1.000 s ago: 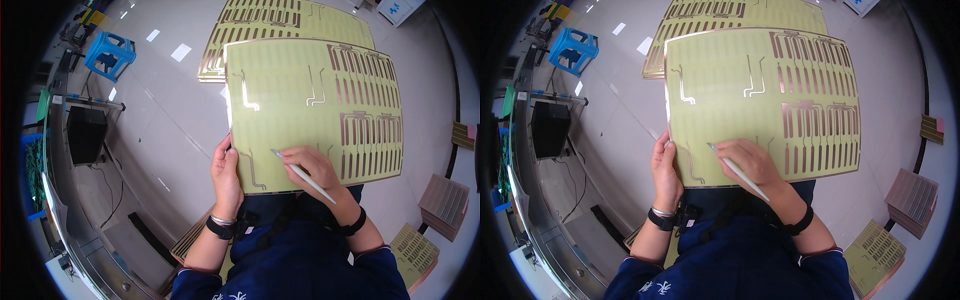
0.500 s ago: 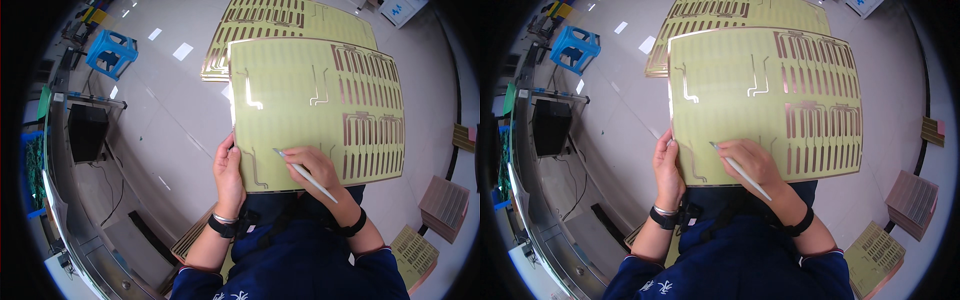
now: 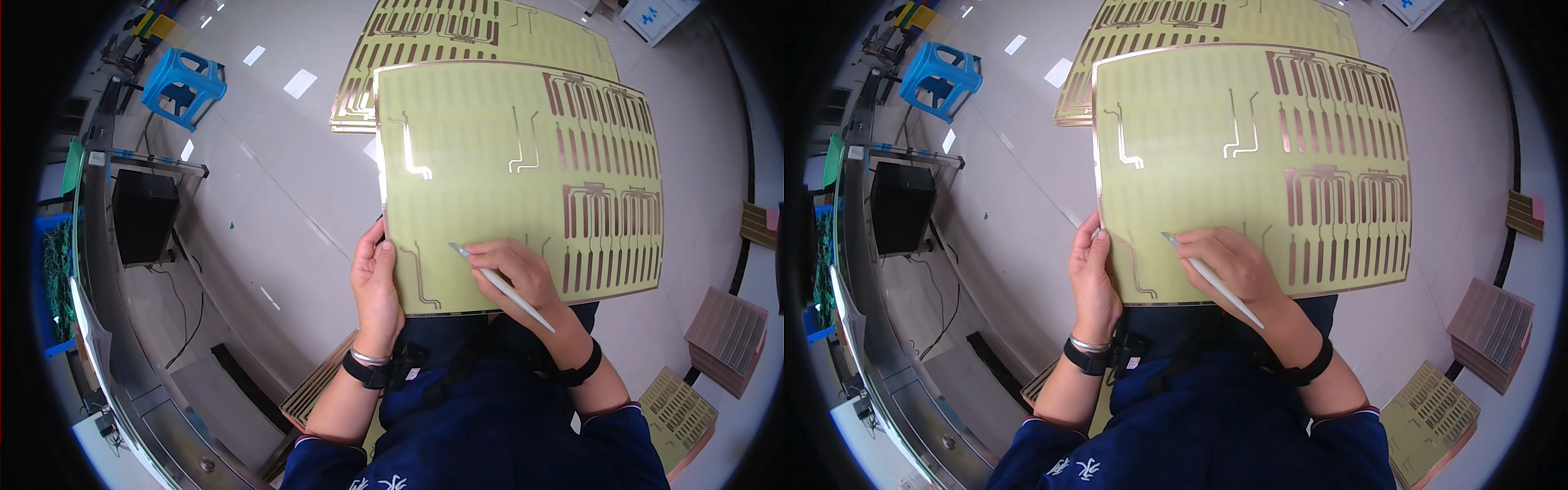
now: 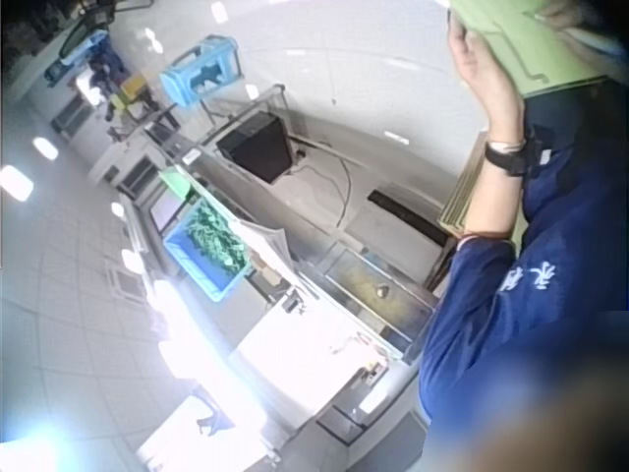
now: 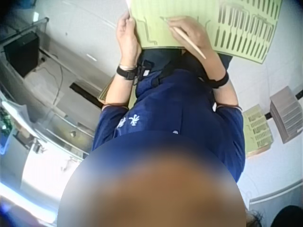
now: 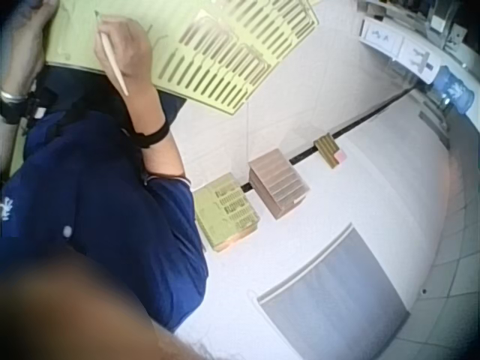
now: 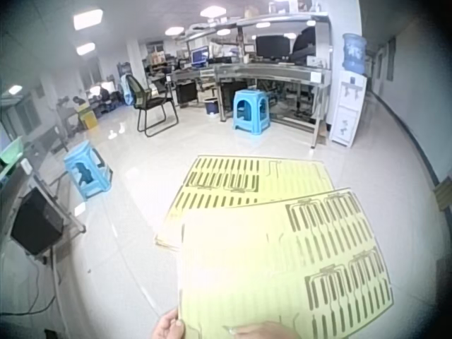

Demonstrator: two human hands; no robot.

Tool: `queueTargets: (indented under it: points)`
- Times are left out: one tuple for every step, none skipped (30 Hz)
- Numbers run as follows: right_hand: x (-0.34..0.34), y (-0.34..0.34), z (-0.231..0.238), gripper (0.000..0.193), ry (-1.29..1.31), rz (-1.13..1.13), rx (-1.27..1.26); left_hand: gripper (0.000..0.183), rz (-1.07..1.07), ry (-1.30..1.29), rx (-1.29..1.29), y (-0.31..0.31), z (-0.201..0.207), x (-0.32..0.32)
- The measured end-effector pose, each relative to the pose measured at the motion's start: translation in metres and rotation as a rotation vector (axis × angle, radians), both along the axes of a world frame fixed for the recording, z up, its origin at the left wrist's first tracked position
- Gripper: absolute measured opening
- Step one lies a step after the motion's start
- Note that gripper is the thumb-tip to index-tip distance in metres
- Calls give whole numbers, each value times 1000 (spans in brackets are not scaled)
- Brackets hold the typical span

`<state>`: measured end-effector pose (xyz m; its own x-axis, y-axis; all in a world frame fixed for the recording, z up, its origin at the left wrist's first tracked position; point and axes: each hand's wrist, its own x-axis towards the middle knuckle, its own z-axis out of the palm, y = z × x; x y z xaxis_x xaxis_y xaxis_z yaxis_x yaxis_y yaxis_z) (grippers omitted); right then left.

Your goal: Marking specific points on a series of metal fabrication sheets using a white marker.

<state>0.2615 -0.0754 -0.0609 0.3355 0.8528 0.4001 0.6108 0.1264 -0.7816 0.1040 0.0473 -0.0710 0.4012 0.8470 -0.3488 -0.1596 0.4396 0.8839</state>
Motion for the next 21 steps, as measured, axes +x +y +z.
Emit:
queueTargets:
  points:
    - [0, 0, 0, 24, 0, 0, 0, 35, -1, -2, 1, 0, 0, 0]
    - [0, 0, 0, 24, -1, 0, -3, 35, -3, -5, 2, 0, 0, 0]
    - [0, 0, 0, 23, -2, 0, -5, 35, -3, -4, 1, -1, 0, 0]
    - [0, -1, 0, 23, -1, 0, -6, 35, -2, -2, -4, -1, 0, -1]
    - [0, 0, 1, 24, -5, -1, -8, 35, -1, 1, -8, -1, -1, -1]
    - [0, 0, 1, 24, -8, -2, -10, 35, -1, 1, -9, -1, -1, 0]
    - [-1, 0, 0, 24, -8, -2, -10, 35, 2, -3, -2, -1, -1, 0]
    - [-1, 0, -2, 24, -17, -11, 4, 35, 5, -8, 6, 0, -1, 1]
    - [-1, 1, -4, 24, -26, -21, 18, 35, 4, -8, 6, 0, -1, 1]
    - [-1, 0, -5, 24, -28, -22, 18, 35, 9, -3, 7, 0, -1, 2]
    - [0, 0, -6, 24, -43, -18, 22, 35, 13, 3, 9, 0, -1, 3]
    - [0, 1, -5, 24, -59, -12, 28, 35, 13, 0, 13, 1, 0, 3]
    - [0, 1, -5, 24, -62, -12, 32, 35, 8, 6, 13, 1, 1, 3]
    - [1, 0, -4, 26, -38, -19, 39, 35, 2, 11, 14, 1, 2, 3]
    - [1, 1, -4, 27, -13, -19, 50, 35, 9, 8, 22, 1, 0, 2]
    - [1, 0, -5, 27, -16, -12, 58, 35, 18, -14, 6, 0, -4, 0]
    - [-1, -3, -8, 28, 107, -68, 14, 36, 27, -36, -10, -1, -6, -1]
    - [-1, -3, -8, 29, 228, -124, -34, 36, 35, -41, -3, -2, -6, -2]
    - [1, 0, -6, 29, 223, -114, -29, 37, 23, -66, -36, -3, -5, -3]
    - [3, 4, -2, 30, 80, -147, -10, 37, 11, -92, -68, -3, -5, -4]
    - [4, 7, 0, 30, -60, -181, 8, 37, 20, -96, -64, -4, -6, -5]
